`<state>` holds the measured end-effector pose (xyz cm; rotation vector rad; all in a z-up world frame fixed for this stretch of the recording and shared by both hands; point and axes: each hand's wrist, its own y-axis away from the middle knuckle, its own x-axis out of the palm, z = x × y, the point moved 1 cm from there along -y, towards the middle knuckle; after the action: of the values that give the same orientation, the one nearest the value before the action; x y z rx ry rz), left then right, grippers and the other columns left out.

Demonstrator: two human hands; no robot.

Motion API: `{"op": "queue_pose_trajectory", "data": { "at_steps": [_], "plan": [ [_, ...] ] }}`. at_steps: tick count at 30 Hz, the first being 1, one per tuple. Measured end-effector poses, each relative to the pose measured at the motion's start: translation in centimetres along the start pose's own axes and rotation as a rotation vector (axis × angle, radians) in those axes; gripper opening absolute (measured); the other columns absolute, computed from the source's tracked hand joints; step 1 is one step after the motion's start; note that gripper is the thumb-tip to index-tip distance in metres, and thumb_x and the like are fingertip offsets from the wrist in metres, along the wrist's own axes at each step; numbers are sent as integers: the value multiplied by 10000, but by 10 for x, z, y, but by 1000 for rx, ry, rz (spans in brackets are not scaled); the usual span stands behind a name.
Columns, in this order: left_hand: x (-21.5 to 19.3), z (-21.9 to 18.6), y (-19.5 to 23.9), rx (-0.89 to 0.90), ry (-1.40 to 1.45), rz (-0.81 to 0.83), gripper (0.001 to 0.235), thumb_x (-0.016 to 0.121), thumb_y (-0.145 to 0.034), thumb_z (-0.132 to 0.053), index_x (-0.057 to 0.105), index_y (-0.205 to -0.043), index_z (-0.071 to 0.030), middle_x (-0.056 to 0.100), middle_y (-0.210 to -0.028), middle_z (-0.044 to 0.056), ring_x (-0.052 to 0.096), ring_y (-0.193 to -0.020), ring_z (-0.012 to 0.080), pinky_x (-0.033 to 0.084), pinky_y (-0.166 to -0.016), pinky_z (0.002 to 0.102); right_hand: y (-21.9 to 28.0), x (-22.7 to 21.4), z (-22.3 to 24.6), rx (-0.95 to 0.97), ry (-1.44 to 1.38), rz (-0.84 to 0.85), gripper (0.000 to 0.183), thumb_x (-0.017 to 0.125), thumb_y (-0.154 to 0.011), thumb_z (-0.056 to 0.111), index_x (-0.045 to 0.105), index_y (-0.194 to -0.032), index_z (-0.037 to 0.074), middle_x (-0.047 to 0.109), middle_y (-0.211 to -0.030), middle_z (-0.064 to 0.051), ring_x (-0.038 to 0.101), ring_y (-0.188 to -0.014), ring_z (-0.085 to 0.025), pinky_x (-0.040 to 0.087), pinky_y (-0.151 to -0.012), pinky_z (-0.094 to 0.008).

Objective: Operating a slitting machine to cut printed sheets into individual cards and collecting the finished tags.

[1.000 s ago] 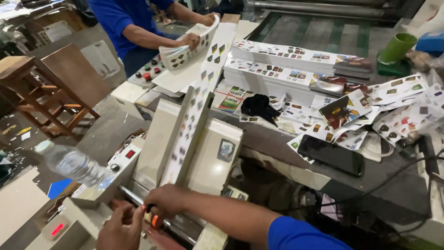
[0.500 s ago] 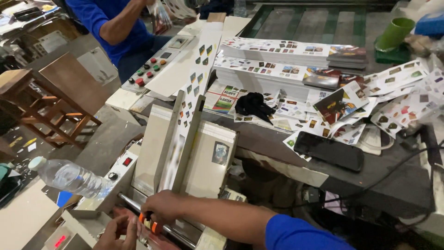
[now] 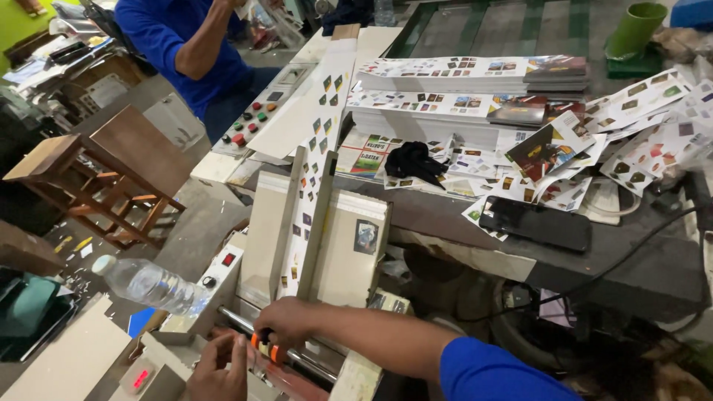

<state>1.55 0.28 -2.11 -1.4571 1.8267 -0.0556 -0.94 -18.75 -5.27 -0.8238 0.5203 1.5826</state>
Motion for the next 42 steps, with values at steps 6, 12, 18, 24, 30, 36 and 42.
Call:
{"op": "queue_pose_trajectory", "data": {
  "at_steps": [6, 12, 18, 24, 30, 36, 42],
  "plan": [
    [-5, -18, 2, -29, -82, -6, 166, 771, -895, -142, 767, -976, 3, 744, -742, 78, 658, -601, 153, 528, -599, 286, 14, -22, 24, 149, -178, 57, 241, 642, -814, -47, 711, -1016, 66, 724, -887, -77, 653, -554, -237, 586, -543, -375],
    [-11, -29, 0, -55, -196, 60, 171, 761, -891, -177, 761, -992, -39, 763, -750, 63, 697, -637, 167, 549, -624, 307, 16, -24, 25, 127, -275, 37, 205, 654, -876, -48, 715, -1053, 35, 690, -948, -82, 641, -613, -238, 592, -531, -359],
    [-12, -36, 0, -73, -184, 61, 180, 758, -886, -131, 752, -1005, 4, 760, -772, 98, 697, -653, 188, 557, -636, 316, 14, -17, 17, 86, -310, 5, 194, 635, -819, -57, 708, -975, 34, 681, -855, -67, 618, -534, -236, 570, -480, -357],
    [-13, -41, 0, -65, -182, 56, 169, 761, -897, -137, 759, -996, -1, 761, -769, 94, 694, -640, 180, 554, -621, 314, 19, -30, 30, 114, -265, 40, 220, 640, -843, -55, 714, -1030, 36, 692, -916, -84, 601, -534, -220, 543, -482, -358],
    [-16, -54, -1, -166, -194, 112, 189, 734, -922, -152, 759, -1029, 1, 775, -799, 113, 715, -681, 193, 562, -640, 321, 24, -38, 38, 153, -258, 39, 228, 636, -859, -56, 729, -1032, 60, 708, -930, -90, 634, -661, -224, 545, -567, -380],
    [-17, -51, 0, -138, -86, 84, 188, 744, -900, -109, 738, -1025, 32, 752, -766, 115, 689, -657, 180, 539, -615, 299, 1, -3, 1, 10, -57, -33, 207, 681, -805, 33, 732, -998, 89, 727, -921, -27, 676, -782, -232, 566, -744, -370],
    [-20, -51, 1, -25, -184, 46, 180, 757, -883, -185, 754, -1000, -49, 757, -789, 54, 667, -637, 184, 521, -614, 330, -4, 5, -5, -30, -34, -80, 244, 645, -775, 69, 756, -986, 120, 757, -887, -23, 679, -740, -236, 551, -720, -361]
  ]
}}
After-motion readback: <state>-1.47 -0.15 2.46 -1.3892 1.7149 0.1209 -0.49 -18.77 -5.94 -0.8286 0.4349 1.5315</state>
